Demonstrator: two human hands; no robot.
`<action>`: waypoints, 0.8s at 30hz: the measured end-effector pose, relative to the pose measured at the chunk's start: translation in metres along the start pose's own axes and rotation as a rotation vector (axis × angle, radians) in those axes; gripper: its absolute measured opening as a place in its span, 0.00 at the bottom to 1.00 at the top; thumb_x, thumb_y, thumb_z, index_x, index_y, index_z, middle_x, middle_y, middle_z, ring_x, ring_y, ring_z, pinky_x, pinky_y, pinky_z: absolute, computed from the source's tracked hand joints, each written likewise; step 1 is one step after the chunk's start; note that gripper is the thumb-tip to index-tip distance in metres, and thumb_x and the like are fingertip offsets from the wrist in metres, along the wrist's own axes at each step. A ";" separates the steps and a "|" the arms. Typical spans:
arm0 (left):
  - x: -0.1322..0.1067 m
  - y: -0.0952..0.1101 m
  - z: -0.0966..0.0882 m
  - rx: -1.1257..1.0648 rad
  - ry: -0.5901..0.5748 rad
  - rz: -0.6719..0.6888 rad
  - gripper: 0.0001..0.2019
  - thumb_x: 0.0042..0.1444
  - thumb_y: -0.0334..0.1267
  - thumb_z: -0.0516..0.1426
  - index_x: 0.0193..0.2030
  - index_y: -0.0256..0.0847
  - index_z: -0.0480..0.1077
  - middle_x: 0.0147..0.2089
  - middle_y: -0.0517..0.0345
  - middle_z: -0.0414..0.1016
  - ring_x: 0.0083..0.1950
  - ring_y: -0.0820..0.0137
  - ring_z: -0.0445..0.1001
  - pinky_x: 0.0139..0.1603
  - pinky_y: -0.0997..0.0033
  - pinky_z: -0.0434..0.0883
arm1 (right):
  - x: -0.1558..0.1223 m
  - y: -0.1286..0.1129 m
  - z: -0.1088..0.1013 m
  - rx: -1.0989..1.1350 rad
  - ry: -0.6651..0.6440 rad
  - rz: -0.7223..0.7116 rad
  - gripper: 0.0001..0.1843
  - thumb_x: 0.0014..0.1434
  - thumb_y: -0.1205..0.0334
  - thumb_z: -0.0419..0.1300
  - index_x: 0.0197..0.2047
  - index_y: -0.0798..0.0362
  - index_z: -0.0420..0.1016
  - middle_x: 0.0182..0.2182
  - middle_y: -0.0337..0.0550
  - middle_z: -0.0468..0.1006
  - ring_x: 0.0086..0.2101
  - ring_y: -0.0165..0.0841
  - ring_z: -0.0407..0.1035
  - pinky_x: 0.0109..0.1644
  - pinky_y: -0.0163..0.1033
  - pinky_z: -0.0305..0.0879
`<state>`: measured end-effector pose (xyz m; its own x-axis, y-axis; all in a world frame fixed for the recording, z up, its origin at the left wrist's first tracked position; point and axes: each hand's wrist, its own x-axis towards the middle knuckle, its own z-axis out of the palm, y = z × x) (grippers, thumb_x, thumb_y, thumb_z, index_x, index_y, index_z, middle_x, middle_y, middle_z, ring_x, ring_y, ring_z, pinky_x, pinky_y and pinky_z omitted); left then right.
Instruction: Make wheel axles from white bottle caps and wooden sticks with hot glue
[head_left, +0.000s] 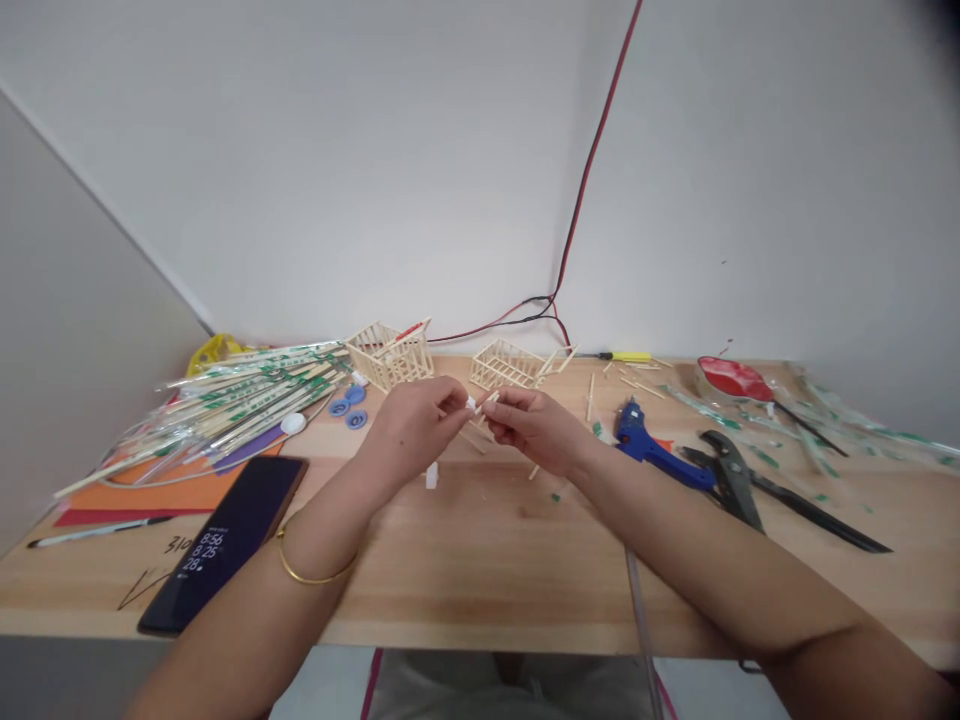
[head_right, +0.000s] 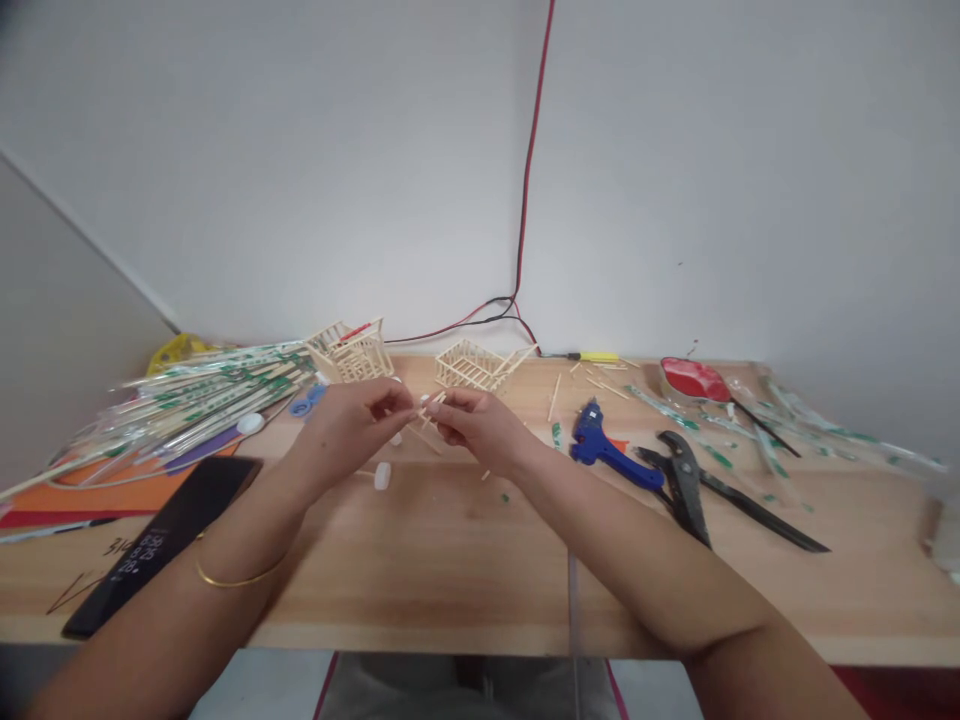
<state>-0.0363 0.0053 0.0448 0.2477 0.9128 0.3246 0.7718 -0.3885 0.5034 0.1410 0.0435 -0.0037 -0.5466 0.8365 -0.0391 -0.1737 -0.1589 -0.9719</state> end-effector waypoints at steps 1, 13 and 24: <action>0.001 -0.001 0.002 -0.037 -0.007 -0.015 0.05 0.53 0.36 0.56 0.30 0.39 0.71 0.28 0.61 0.75 0.29 0.75 0.68 0.30 0.76 0.62 | 0.001 0.001 0.001 0.014 -0.002 -0.008 0.14 0.49 0.53 0.65 0.29 0.55 0.70 0.20 0.31 0.61 0.22 0.22 0.54 0.26 0.31 0.48; -0.004 0.002 0.019 0.082 -0.046 0.026 0.06 0.52 0.29 0.53 0.28 0.38 0.70 0.26 0.60 0.72 0.28 0.73 0.67 0.29 0.74 0.60 | -0.003 -0.008 -0.022 -0.793 -0.011 -0.121 0.09 0.53 0.59 0.59 0.38 0.54 0.71 0.21 0.33 0.64 0.23 0.25 0.58 0.28 0.33 0.51; -0.001 -0.005 0.008 0.254 -0.135 -0.037 0.06 0.50 0.27 0.52 0.27 0.39 0.69 0.27 0.57 0.74 0.28 0.71 0.70 0.28 0.73 0.60 | -0.004 -0.010 -0.028 -1.162 0.111 -0.325 0.09 0.57 0.62 0.55 0.41 0.53 0.73 0.31 0.43 0.76 0.29 0.30 0.67 0.34 0.34 0.59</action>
<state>-0.0356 0.0073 0.0354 0.2788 0.9410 0.1916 0.8996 -0.3257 0.2909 0.1681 0.0563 -0.0008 -0.5312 0.7993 0.2810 0.5807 0.5850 -0.5663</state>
